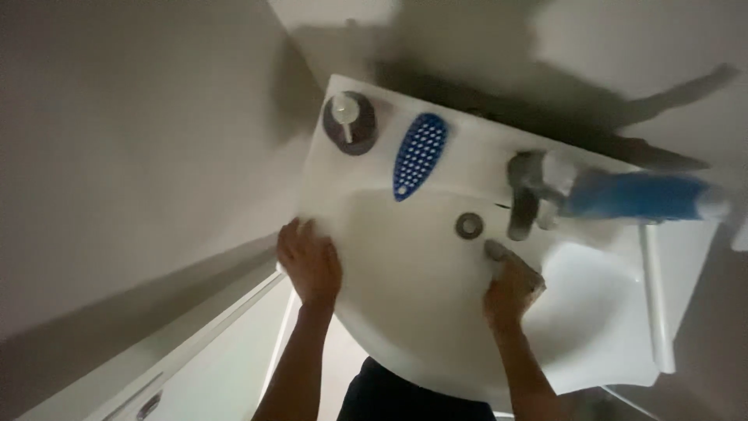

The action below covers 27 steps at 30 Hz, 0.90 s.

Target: The person scrubs the inside of a white bathroom sink using a blue scrub brush. After scrubbing, the person turns on the faucet to rinse the sink and then wipes the sink surface and faucet with a cloth.

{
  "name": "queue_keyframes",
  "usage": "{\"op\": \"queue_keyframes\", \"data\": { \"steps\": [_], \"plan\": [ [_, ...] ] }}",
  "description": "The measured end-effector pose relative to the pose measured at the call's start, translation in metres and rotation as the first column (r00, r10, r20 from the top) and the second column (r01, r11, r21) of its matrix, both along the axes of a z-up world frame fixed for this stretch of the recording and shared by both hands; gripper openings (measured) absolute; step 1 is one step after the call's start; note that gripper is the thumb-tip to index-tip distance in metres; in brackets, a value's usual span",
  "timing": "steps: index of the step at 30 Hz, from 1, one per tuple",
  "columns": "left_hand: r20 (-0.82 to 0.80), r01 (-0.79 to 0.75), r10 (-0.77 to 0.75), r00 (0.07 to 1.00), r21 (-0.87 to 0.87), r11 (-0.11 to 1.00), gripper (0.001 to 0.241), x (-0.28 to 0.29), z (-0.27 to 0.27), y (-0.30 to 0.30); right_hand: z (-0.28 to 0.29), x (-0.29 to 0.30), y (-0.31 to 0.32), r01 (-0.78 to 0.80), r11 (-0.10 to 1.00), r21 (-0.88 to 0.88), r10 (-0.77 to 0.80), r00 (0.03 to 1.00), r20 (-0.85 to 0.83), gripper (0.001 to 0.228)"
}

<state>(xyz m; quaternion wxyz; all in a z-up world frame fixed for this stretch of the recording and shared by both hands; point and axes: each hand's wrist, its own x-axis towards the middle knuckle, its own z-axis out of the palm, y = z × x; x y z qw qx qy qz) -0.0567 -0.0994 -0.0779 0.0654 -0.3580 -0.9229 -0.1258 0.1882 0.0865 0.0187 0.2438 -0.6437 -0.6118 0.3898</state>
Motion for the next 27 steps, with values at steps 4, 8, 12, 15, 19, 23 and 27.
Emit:
{"op": "queue_keyframes", "data": {
  "steps": [4,8,12,15,19,23,27],
  "plan": [
    [0.075,-0.034,0.027,0.997,0.101,0.994,0.031,0.000,0.009,0.006,-0.229,0.082,-0.060,-0.583,0.686,-0.435,0.540,0.008,0.841,0.041],
    [0.003,0.026,-0.026,1.000,0.084,0.996,0.030,-0.004,0.010,0.005,-0.188,0.012,-0.070,-0.399,0.854,-0.334,0.516,0.734,0.442,0.045],
    [0.002,0.011,-0.012,1.000,0.124,0.992,0.029,-0.003,0.019,0.011,-0.218,-0.034,-0.073,-0.386,0.884,-0.265,0.442,0.502,0.743,0.029],
    [0.018,0.046,-0.049,0.999,0.124,0.991,0.031,-0.004,0.017,0.007,-0.150,-0.099,-0.057,-0.523,0.832,-0.185,0.470,0.488,0.736,0.035],
    [0.039,0.041,-0.046,0.998,0.138,0.990,0.030,-0.006,0.012,0.005,-0.131,-0.144,-0.072,-0.530,0.842,-0.100,0.492,0.677,0.547,0.035],
    [0.058,0.018,-0.025,0.998,0.122,0.992,0.031,-0.004,0.015,0.005,-0.056,-0.150,-0.081,-0.501,0.820,-0.277,0.438,0.860,-0.260,0.041],
    [0.042,0.023,-0.028,0.999,0.128,0.991,0.033,-0.004,0.014,0.005,-0.077,-0.087,-0.120,-0.733,0.585,-0.347,0.672,0.678,-0.298,0.065]
  ]
}}
